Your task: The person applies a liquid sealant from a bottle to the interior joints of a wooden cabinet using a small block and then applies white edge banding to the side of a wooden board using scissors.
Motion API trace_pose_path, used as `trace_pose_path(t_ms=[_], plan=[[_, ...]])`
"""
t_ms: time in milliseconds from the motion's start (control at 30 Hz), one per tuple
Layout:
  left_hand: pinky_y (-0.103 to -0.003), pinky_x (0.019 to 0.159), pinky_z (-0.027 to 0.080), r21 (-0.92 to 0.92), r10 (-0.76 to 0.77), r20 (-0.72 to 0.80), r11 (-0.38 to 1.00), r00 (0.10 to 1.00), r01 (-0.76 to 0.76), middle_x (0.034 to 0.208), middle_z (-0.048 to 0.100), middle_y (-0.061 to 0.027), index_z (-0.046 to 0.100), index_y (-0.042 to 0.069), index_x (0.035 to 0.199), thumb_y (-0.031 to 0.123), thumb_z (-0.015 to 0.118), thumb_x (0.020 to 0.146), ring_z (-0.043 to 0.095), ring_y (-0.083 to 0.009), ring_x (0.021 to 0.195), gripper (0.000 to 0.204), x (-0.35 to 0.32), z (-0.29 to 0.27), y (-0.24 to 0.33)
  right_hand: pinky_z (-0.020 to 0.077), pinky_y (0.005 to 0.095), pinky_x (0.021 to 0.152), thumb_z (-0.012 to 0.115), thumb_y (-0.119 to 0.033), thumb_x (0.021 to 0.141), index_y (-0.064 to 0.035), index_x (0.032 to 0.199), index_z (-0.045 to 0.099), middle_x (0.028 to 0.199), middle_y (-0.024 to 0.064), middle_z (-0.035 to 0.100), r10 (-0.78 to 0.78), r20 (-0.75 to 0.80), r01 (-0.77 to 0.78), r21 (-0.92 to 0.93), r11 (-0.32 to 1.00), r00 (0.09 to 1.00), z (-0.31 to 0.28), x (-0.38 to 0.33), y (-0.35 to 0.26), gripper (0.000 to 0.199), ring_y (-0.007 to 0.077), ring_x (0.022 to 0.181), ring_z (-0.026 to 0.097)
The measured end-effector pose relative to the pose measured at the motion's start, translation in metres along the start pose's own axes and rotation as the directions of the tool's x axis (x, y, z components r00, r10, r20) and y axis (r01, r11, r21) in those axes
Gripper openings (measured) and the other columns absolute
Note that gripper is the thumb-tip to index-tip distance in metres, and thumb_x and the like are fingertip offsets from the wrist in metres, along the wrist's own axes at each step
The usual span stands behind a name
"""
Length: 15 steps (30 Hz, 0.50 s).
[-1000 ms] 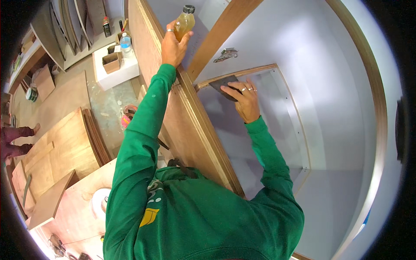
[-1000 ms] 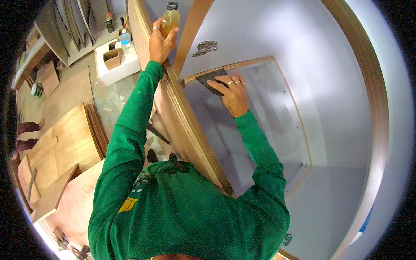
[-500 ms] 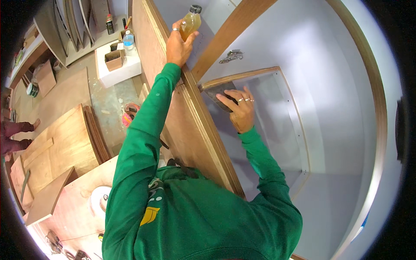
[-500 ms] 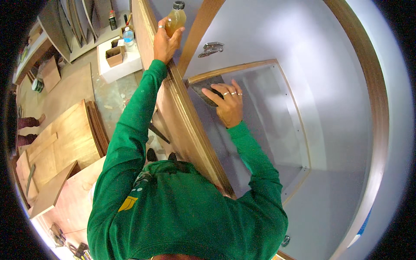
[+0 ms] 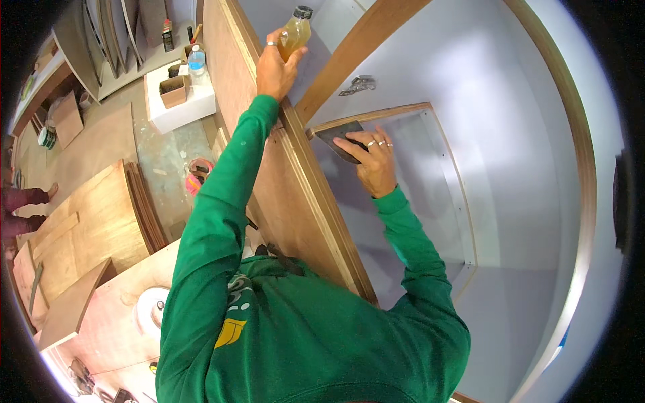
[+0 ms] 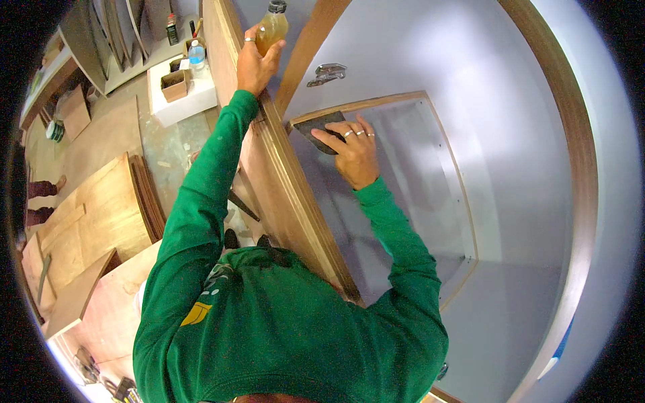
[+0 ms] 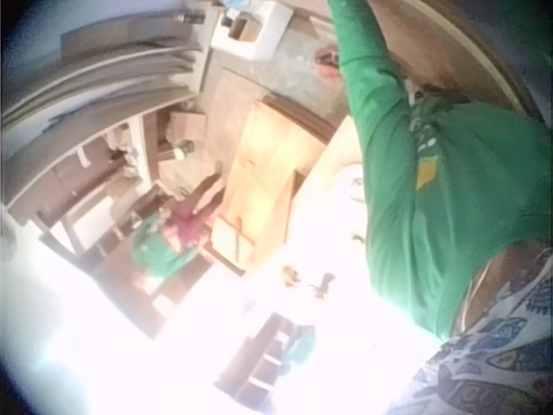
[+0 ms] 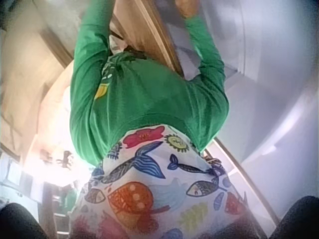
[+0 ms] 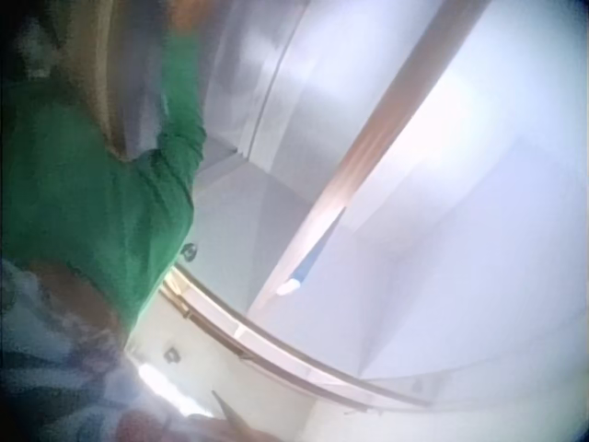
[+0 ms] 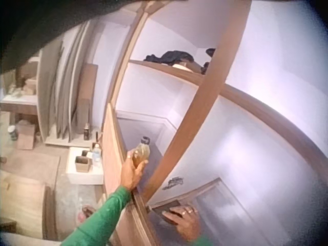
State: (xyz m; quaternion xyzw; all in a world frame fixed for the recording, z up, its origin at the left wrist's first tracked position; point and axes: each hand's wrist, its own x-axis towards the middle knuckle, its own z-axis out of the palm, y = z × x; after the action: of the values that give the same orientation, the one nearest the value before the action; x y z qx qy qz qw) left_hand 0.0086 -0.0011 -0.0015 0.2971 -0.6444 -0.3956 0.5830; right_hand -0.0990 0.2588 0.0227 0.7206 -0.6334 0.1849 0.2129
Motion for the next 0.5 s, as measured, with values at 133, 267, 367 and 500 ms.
trace_pose_path(t_ms=[133,267,367,500], plan=[[-0.042,0.087,0.050,-0.009,0.039,-0.014,0.999,0.999,-0.039,0.113,0.065,-0.0222,0.046,0.006,0.128,0.024,0.073,0.084,0.063,-0.0379,0.104,0.055,0.001,-0.001,-0.004,0.0408,0.0517,0.101,0.055,0.002,0.074,-0.0242,0.106,0.072,0.101,0.0007,0.063,0.011,-0.024,-0.011,0.012,1.000,1.000,-0.004,0.004,-0.001,0.045,0.0217,0.097,0.059],[-0.042,0.088,0.050,-0.032,0.014,0.002,0.999,1.000,-0.014,0.113,0.065,-0.0222,0.046,0.006,0.129,0.024,0.073,0.084,0.063,-0.0375,0.104,0.055,-0.001,0.001,0.002,0.0408,0.0513,0.101,0.055,0.003,0.073,-0.0234,0.106,0.072,0.101,0.0012,0.063,0.029,-0.048,-0.029,0.005,1.000,0.998,0.005,0.006,-0.007,0.046,0.0227,0.097,0.059],[-0.042,0.088,0.050,-0.033,-0.025,0.021,0.999,0.999,0.026,0.113,0.065,-0.0222,0.046,0.006,0.129,0.024,0.073,0.084,0.064,-0.0373,0.104,0.055,-0.002,0.001,0.004,0.0406,0.0510,0.101,0.055,0.003,0.073,-0.0230,0.106,0.072,0.101,0.0014,0.063,0.021,-0.019,-0.021,-0.007,1.000,1.000,0.005,0.002,-0.008,0.046,0.0230,0.097,0.059],[-0.042,0.087,0.050,-0.012,0.005,-0.016,1.000,1.000,-0.005,0.113,0.065,-0.0223,0.046,0.006,0.128,0.024,0.073,0.084,0.064,-0.0373,0.103,0.055,0.003,-0.001,0.000,0.0403,0.0505,0.102,0.054,0.005,0.072,-0.0225,0.106,0.072,0.102,0.0017,0.063,0.008,0.010,-0.008,0.033,0.999,1.000,-0.003,-0.002,-0.004,0.048,0.0229,0.098,0.058]])
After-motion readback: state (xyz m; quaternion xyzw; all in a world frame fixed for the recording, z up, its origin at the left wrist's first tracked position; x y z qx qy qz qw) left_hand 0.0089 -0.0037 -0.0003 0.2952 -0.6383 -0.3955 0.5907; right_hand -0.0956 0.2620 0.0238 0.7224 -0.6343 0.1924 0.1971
